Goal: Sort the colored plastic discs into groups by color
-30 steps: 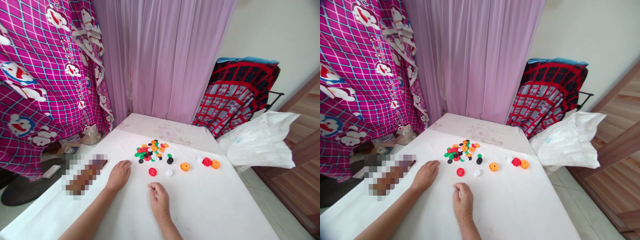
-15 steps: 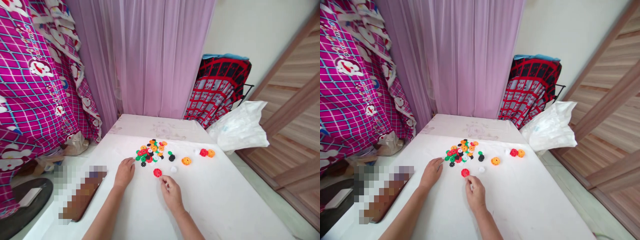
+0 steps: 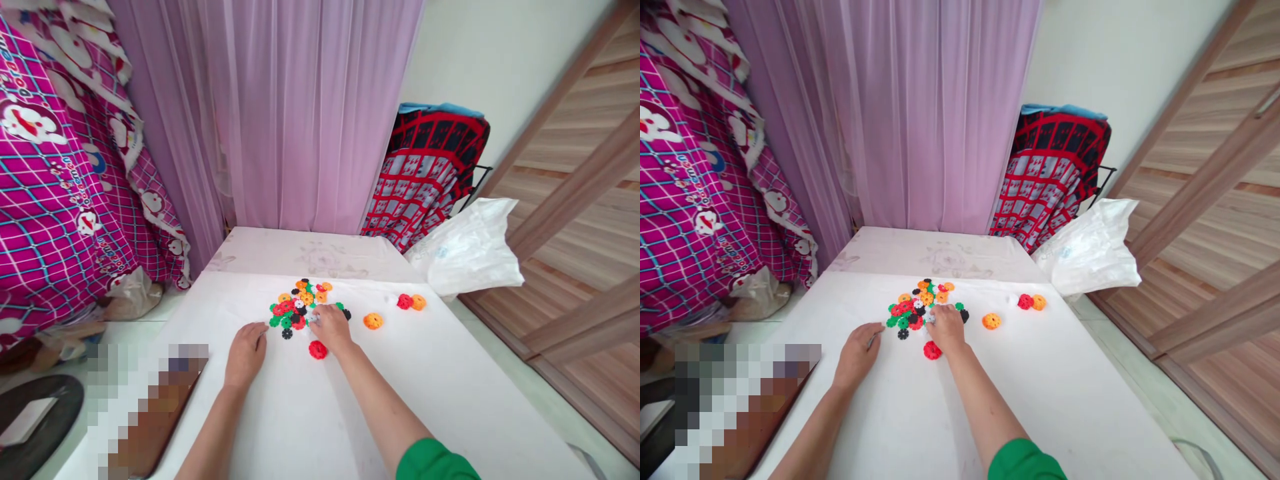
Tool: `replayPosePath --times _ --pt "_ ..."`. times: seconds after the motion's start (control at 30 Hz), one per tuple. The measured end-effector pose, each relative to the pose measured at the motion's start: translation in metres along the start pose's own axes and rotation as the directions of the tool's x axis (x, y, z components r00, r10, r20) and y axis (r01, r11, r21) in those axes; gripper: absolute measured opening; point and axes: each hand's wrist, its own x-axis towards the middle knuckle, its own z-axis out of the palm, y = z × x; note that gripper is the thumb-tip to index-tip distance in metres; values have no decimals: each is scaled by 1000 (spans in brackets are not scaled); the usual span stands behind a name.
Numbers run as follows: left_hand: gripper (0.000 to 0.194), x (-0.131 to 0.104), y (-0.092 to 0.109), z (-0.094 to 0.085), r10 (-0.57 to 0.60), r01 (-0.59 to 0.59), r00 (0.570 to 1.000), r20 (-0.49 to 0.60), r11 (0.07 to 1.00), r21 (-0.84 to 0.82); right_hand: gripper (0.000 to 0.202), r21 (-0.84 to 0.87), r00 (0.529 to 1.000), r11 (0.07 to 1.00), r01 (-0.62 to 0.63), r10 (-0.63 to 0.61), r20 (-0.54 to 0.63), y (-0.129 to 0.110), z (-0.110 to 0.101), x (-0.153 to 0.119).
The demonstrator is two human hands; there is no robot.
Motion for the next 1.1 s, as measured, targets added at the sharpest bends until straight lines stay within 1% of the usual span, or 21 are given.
replayPosePath --times 0.1,0.2,0.3,0.37,0.43,0.57,0.63,0.7,0.77,0.87,1.1 --pt "33 0 0 0 -4 4 1000 3 1000 6 17 -19 1000 1000 -14 15 24 -1 4 3" --pt "33 0 0 1 -1 1 1000 -3 1000 5 16 -6 1000 1000 -19 19 16 -4 4 5" --pt "33 0 1 1 -3 3 1000 -10 1000 -1 16 32 1000 999 -25 25 -8 -6 -2 4" --pt "34 0 1 1 -6 6 1000 -8 1000 -5 17 72 998 997 -38 41 -42 -1 -9 0" --pt "34 0 1 0 -7 7 1000 1 1000 -7 16 119 994 992 -49 60 -91 10 -17 -8" --pt "34 -1 -1 -1 -12 12 1000 25 1000 -6 16 205 974 975 -82 122 -190 48 -34 -32" --pt "34 -1 -3 -1 -10 10 999 35 1000 -5 18 226 968 968 -107 153 -198 65 -40 -46" --pt "34 -1 -4 -1 -8 8 999 35 1000 -6 19 228 970 967 -112 156 -185 74 -43 -58" --pt "34 -1 -5 -1 -10 10 1000 29 1000 -10 20 223 976 970 -101 140 -166 76 -43 -68" --pt "34 -2 -5 -1 -13 13 1000 22 1000 -11 22 218 982 972 -93 125 -139 73 -41 -76" --pt "34 -2 -4 -4 -25 25 999 36 1000 -10 20 169 990 982 -81 99 -101 67 -35 -78"
